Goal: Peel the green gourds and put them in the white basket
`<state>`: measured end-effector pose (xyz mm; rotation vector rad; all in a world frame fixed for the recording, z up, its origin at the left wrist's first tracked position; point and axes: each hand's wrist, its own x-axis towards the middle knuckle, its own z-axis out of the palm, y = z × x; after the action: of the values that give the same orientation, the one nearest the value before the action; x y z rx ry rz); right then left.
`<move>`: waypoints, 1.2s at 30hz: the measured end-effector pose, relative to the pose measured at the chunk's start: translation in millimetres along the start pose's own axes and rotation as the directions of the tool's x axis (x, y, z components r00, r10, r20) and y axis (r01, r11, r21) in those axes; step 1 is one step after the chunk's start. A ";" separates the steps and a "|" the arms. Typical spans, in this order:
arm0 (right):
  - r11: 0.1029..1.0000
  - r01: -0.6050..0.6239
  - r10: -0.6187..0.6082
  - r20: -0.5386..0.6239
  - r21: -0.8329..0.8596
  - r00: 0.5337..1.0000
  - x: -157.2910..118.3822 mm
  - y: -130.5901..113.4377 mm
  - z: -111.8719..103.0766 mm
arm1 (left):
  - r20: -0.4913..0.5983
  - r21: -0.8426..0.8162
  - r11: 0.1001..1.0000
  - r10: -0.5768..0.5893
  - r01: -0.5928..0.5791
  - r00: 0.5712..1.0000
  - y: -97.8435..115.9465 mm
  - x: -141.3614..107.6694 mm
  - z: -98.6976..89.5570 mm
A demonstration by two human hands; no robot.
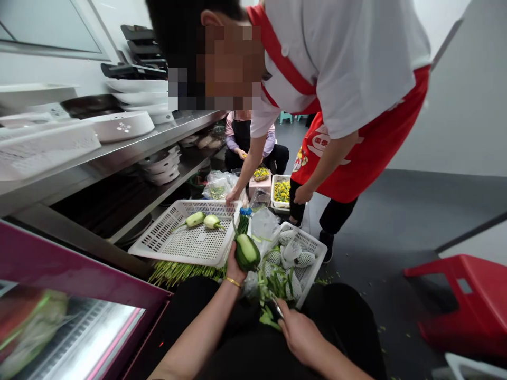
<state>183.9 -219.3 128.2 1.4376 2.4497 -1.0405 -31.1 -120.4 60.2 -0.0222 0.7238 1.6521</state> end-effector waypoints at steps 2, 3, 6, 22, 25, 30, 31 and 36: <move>1.000 -0.013 0.015 0.054 -0.026 0.998 -6.1 11.4 -7.1 | 0.006 -0.037 0.999 -0.014 0.014 1.000 2.8 -2.5 5.1; 1.000 -0.014 0.015 0.028 -0.018 1.000 -4.8 13.8 -15.7 | 0.040 -0.031 0.998 -0.055 0.056 0.998 3.1 -5.2 7.2; 0.998 0.040 -0.029 -0.179 0.057 0.983 15.2 5.5 -51.9 | 0.134 0.043 0.980 -0.196 0.192 0.971 -0.5 -16.0 10.2; 0.959 0.086 -0.083 -0.024 0.268 0.996 -51.6 44.0 1.7 | 0.112 0.294 0.944 -0.188 0.148 0.976 -32.9 -36.6 26.0; 0.942 0.100 -0.078 -0.083 0.319 0.994 -68.3 48.3 -28.6 | 0.203 0.282 0.919 -0.338 0.275 0.919 -32.4 -47.1 33.1; 0.833 0.132 0.047 -0.305 0.537 0.951 -75.0 48.6 -55.5 | 0.362 0.372 0.850 -0.503 0.374 0.785 -17.5 -92.5 28.9; 0.781 0.126 0.079 -0.297 0.612 0.952 -73.5 51.3 -50.6 | 0.378 0.393 0.850 -0.497 0.351 0.781 -17.2 -104.7 26.0; 0.400 0.178 0.220 -0.283 0.899 0.934 -50.6 72.0 -5.4 | 0.449 0.491 0.861 -0.379 0.131 0.809 -30.6 -157.0 8.8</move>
<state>270.7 -230.2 117.5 2.0345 1.9716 -2.6319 35.9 -254.3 117.2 0.6208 0.6073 1.1111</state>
